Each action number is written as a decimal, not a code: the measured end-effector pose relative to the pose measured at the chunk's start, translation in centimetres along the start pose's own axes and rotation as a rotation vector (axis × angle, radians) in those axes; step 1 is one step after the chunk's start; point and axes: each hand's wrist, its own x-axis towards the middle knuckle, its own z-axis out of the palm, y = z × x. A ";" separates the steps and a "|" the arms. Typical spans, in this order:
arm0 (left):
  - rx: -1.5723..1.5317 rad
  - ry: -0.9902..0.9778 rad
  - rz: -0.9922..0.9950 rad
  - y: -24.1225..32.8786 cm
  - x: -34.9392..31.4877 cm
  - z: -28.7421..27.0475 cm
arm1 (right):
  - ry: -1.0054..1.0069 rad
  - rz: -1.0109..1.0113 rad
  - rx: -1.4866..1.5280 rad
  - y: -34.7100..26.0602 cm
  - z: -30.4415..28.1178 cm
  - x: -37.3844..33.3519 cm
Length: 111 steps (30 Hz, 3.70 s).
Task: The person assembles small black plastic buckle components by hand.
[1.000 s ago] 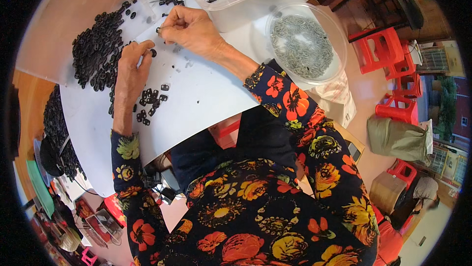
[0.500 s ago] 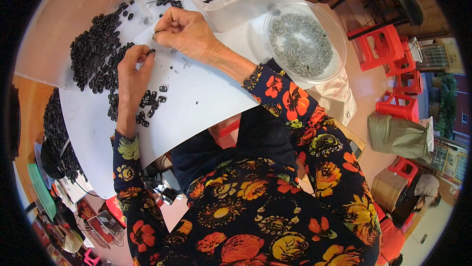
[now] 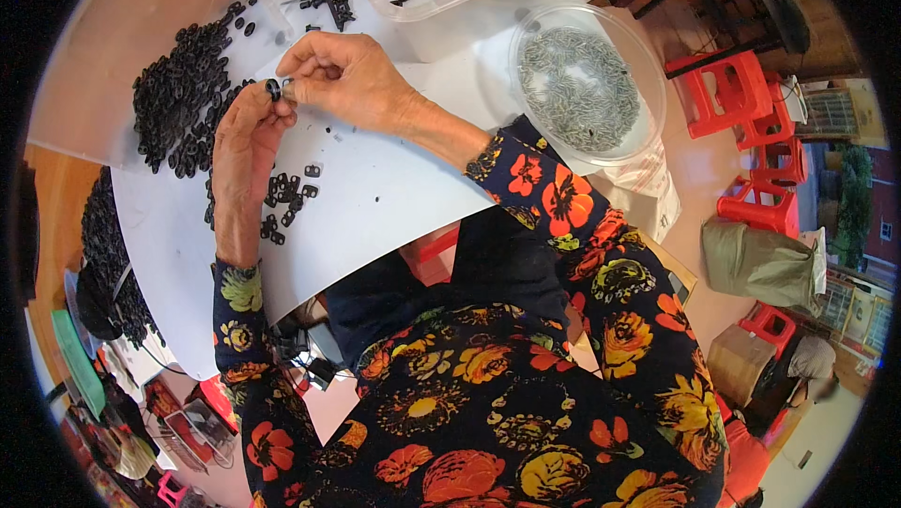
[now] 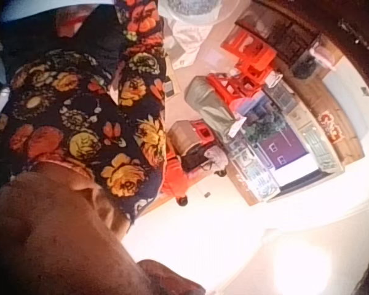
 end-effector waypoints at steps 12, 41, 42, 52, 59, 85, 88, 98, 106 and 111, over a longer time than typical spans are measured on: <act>0.439 0.008 0.057 -0.6 -0.9 1.6 | -0.003 0.073 0.258 0.6 0.2 0.0; 0.119 0.116 0.114 -0.9 -0.3 -0.1 | -0.048 0.041 0.210 0.7 0.7 -0.1; 0.118 0.117 0.114 -0.8 -0.3 -0.2 | -0.014 0.043 0.189 0.7 0.6 -0.2; 0.055 0.046 0.057 -0.5 -0.1 -0.4 | 0.018 0.053 0.069 0.9 -0.4 0.3; 0.016 0.083 0.077 -1.0 0.0 -0.8 | -0.052 0.083 0.159 0.8 0.2 -0.1; 0.291 0.023 0.037 0.3 -0.9 1.4 | 0.072 0.061 0.116 0.6 0.5 0.0; 0.316 0.024 0.079 0.1 -0.8 1.1 | 0.029 0.105 0.115 0.7 0.5 0.0; 0.355 0.028 0.109 0.2 -0.7 1.0 | 0.091 0.102 0.128 1.0 0.6 0.1; 0.604 0.036 0.147 0.3 -0.9 1.5 | 0.113 0.073 0.126 1.6 0.8 0.0; 0.807 0.026 0.198 0.2 -0.8 0.9 | 0.114 0.065 0.101 1.6 1.1 -0.2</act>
